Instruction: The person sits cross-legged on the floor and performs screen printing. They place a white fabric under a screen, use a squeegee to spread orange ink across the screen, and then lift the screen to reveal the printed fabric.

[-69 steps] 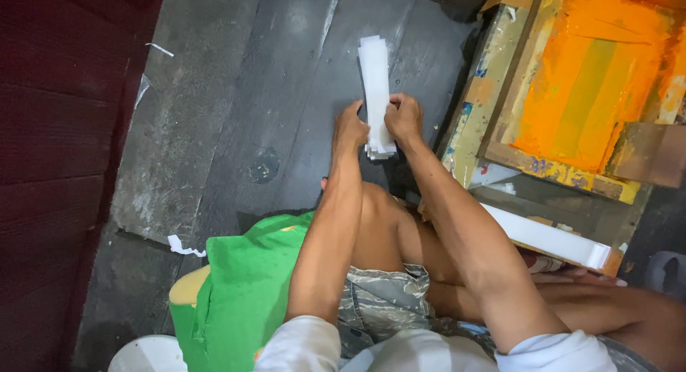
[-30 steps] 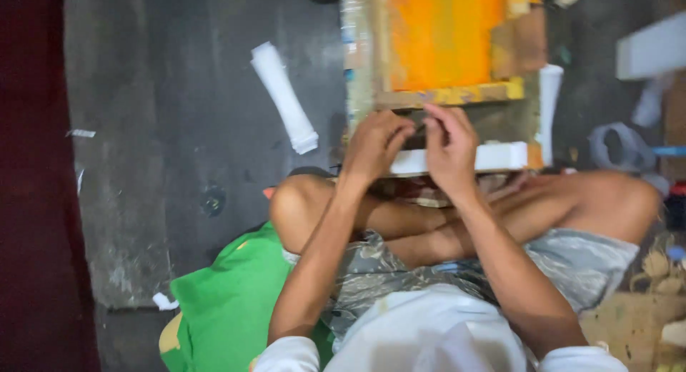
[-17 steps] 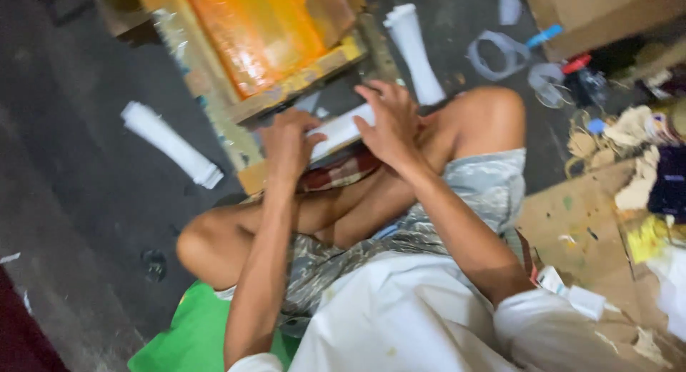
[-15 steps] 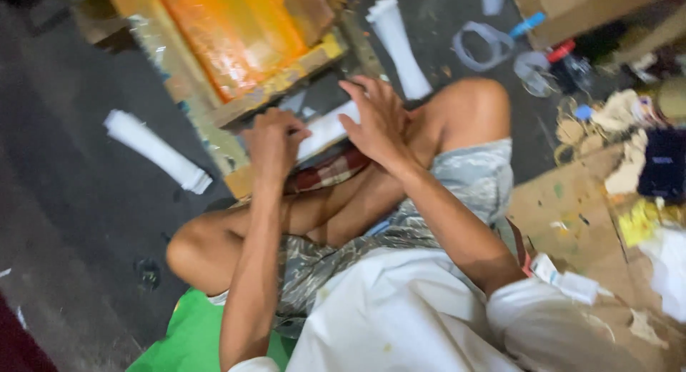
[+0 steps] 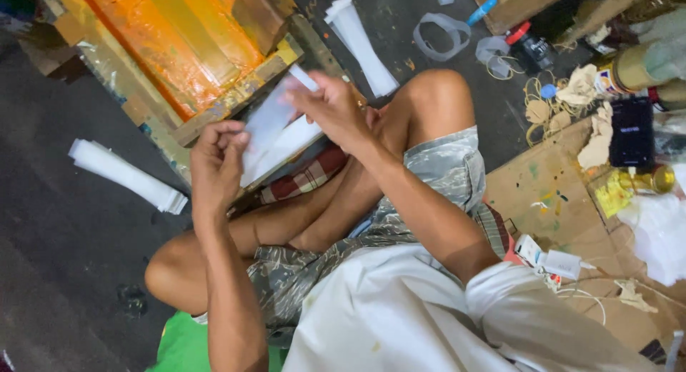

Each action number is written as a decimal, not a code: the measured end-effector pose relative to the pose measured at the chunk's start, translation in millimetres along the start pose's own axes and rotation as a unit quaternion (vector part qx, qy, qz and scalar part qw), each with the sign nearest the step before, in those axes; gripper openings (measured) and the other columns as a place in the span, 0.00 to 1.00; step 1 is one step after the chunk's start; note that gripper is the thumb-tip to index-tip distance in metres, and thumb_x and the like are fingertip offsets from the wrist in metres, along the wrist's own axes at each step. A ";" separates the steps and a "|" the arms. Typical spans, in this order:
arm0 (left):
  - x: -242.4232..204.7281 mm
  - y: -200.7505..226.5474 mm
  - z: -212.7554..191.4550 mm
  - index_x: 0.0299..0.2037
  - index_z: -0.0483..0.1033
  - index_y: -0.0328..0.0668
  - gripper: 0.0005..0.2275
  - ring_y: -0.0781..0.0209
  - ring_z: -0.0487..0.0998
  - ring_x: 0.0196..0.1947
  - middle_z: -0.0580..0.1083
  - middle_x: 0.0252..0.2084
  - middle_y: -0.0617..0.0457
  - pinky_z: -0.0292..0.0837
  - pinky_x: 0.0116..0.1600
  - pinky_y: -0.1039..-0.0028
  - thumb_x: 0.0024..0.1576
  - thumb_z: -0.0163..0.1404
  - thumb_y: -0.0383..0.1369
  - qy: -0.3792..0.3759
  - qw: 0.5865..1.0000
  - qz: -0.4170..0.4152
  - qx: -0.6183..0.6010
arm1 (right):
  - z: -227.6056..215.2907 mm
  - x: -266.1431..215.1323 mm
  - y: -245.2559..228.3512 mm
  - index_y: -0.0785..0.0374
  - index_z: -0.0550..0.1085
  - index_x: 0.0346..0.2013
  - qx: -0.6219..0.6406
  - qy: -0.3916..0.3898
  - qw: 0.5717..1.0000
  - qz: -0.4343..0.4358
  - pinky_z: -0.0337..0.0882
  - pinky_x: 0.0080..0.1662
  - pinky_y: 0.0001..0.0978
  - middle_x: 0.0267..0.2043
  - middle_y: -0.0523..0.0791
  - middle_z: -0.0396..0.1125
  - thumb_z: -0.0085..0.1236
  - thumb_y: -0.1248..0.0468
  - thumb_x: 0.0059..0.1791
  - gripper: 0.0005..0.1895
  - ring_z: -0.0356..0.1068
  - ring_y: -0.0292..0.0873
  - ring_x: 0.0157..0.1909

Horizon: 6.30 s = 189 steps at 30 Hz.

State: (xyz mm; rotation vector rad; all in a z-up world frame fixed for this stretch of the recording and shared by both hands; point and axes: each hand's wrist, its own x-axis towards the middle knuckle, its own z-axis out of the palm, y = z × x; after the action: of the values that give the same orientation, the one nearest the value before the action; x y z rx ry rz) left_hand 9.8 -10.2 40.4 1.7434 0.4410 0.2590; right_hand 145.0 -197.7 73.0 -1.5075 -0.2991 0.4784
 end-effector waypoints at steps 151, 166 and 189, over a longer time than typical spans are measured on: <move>105.8 -34.0 -41.2 0.76 0.49 0.39 0.48 0.32 0.59 0.64 0.59 0.63 0.37 0.54 0.64 0.41 0.53 0.58 0.59 0.254 0.924 -0.095 0.270 | 23.7 163.8 61.1 0.64 0.78 0.46 -0.371 0.026 0.897 -0.239 0.68 0.48 0.50 0.42 0.54 0.66 0.71 0.57 0.48 0.18 0.69 0.65 0.47; 194.4 -52.7 -72.4 0.72 0.60 0.53 0.27 0.48 0.65 0.66 0.71 0.64 0.46 0.53 0.67 0.46 0.64 0.56 0.37 0.222 0.906 0.037 0.359 | 106.1 277.0 48.4 0.52 0.79 0.50 -0.377 -0.229 0.834 -0.332 0.70 0.49 0.51 0.47 0.46 0.73 0.62 0.67 0.51 0.13 0.71 0.58 0.51; 89.6 -72.3 -36.6 0.76 0.53 0.52 0.32 0.64 0.71 0.50 0.78 0.45 0.63 0.45 0.58 0.59 0.63 0.56 0.37 0.156 0.939 0.085 0.295 | 40.6 145.6 46.8 0.59 0.63 0.70 -0.355 -0.237 0.867 -0.257 0.64 0.62 0.50 0.54 0.54 0.71 0.62 0.64 0.52 0.33 0.70 0.56 0.58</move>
State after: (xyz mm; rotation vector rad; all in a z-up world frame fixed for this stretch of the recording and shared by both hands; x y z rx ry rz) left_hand 64.8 73.0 -27.8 2.3461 0.6452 0.5789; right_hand 247.3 -92.6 13.6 -1.9002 -1.3503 0.3066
